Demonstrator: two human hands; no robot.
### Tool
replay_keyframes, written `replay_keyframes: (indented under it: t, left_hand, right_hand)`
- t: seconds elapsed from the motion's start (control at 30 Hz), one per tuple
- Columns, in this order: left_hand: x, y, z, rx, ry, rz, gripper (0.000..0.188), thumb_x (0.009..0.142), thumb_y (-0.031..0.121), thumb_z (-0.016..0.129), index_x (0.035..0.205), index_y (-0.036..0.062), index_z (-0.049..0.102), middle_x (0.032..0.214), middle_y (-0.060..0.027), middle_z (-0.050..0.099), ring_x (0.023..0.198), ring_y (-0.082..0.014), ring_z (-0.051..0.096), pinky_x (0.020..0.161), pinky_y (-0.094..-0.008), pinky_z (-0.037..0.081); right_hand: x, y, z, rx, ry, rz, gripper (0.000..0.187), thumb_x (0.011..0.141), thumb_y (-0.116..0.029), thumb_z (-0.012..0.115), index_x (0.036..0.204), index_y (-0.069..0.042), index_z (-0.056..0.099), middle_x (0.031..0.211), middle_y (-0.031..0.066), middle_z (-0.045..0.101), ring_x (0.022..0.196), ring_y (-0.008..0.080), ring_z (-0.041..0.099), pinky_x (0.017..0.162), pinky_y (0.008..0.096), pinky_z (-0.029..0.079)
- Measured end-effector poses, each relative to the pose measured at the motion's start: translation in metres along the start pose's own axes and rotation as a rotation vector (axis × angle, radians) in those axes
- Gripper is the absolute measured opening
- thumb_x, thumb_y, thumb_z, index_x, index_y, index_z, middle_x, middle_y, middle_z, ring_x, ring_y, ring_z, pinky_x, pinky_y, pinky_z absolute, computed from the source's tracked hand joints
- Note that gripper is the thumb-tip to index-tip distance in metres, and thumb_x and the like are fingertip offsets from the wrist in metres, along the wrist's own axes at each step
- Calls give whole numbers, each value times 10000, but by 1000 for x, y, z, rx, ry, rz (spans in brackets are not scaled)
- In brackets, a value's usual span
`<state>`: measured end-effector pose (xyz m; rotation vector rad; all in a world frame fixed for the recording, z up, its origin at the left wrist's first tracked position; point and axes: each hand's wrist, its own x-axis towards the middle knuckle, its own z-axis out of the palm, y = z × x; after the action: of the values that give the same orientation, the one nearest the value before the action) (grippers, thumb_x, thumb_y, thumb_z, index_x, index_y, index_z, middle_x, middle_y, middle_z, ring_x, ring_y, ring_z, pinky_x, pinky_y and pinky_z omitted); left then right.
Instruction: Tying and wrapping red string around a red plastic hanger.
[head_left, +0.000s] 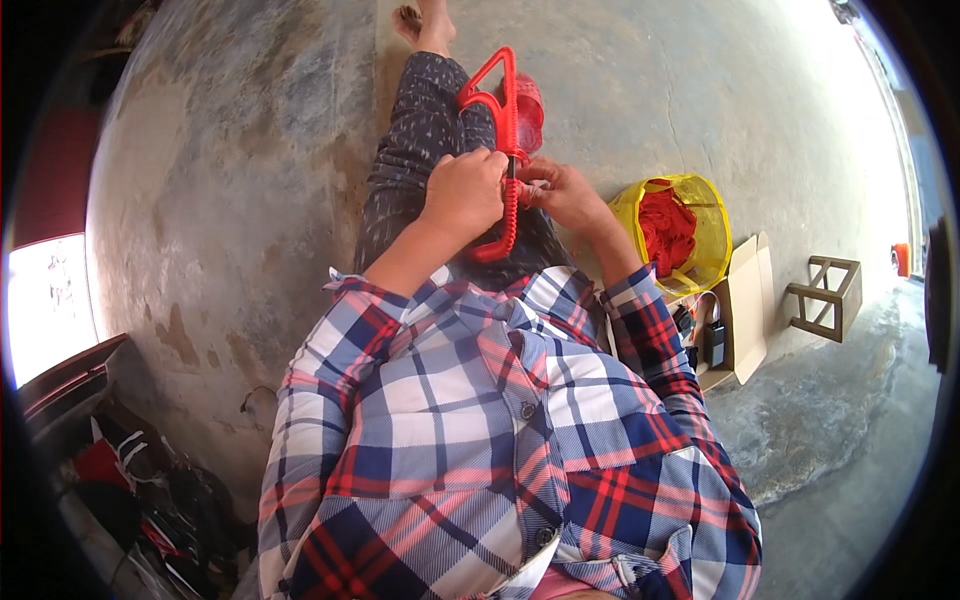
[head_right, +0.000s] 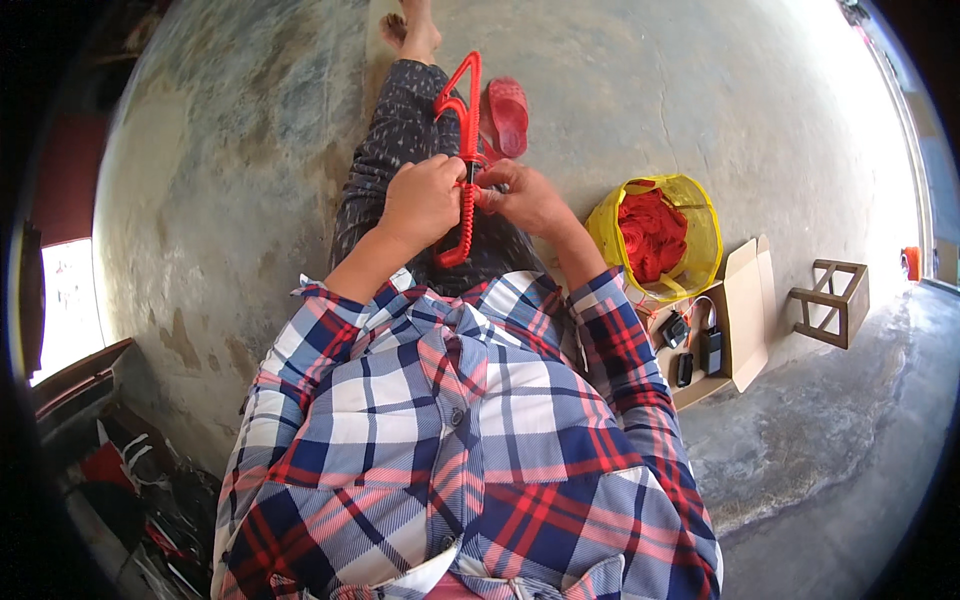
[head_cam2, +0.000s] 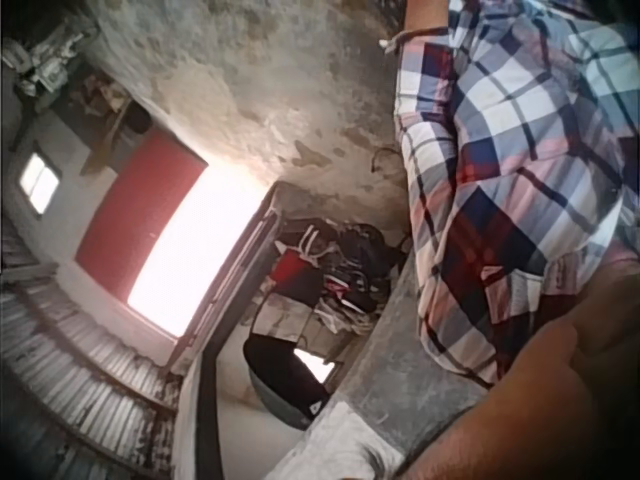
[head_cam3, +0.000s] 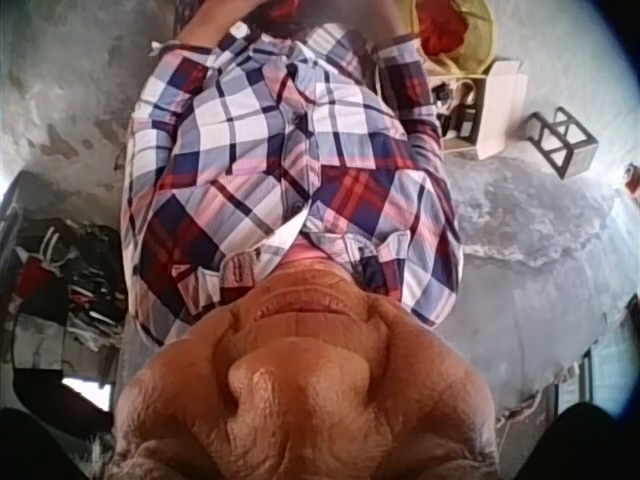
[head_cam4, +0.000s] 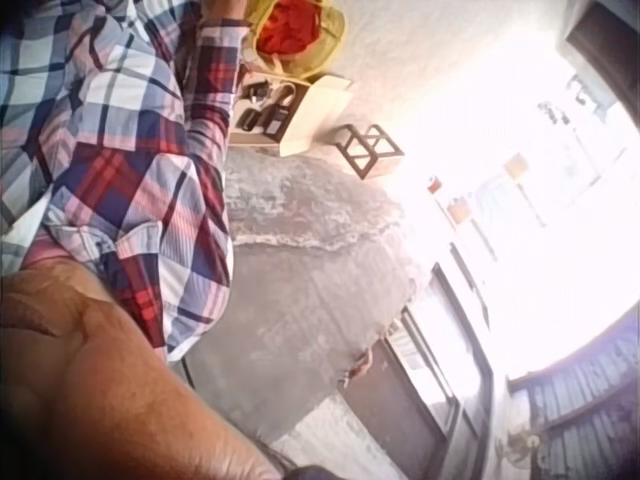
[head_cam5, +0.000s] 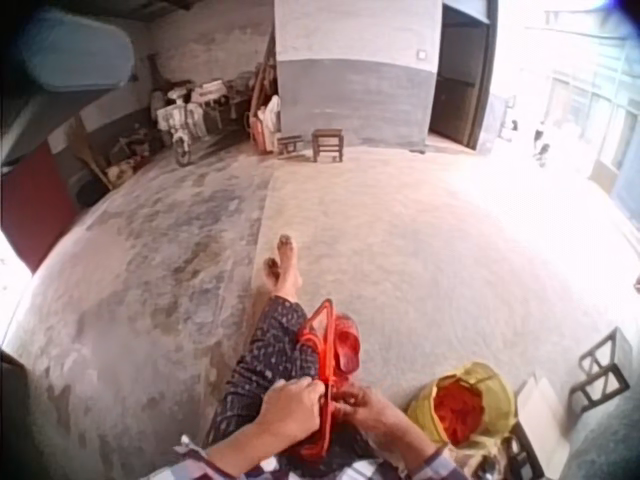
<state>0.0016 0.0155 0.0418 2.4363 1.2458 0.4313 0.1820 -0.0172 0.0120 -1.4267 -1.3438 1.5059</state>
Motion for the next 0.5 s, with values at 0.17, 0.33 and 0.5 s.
replay_keyframes:
  t: [0.17,0.33,0.5]
  left_hand:
    - [1,-7,4,-110,198,71,122,742,66,626,863,73,614,880,-82,599,891,-297,569,752,-413,450]
    - [11,-31,36,-937,179,-463,244,756,11,564,999,33,568,911,-40,605,932,-208,576,818,-354,457]
    - [7,-28,42,-1636,-275,-699,332,793,84,499,1120,27,504,948,-20,572,834,-103,542,734,-226,426]
  right_hand:
    - [-6,19,-7,127,233,-167,136,797,-141,693,833,-22,636,1040,100,609,997,238,581,896,364,434]
    - [-62,-24,-66,843,217,-367,133,838,-167,564,736,-93,520,948,80,590,955,232,560,918,390,396]
    - [-144,-32,-163,1032,537,-470,126,859,-162,567,759,-92,533,633,-28,345,536,77,298,470,215,264]
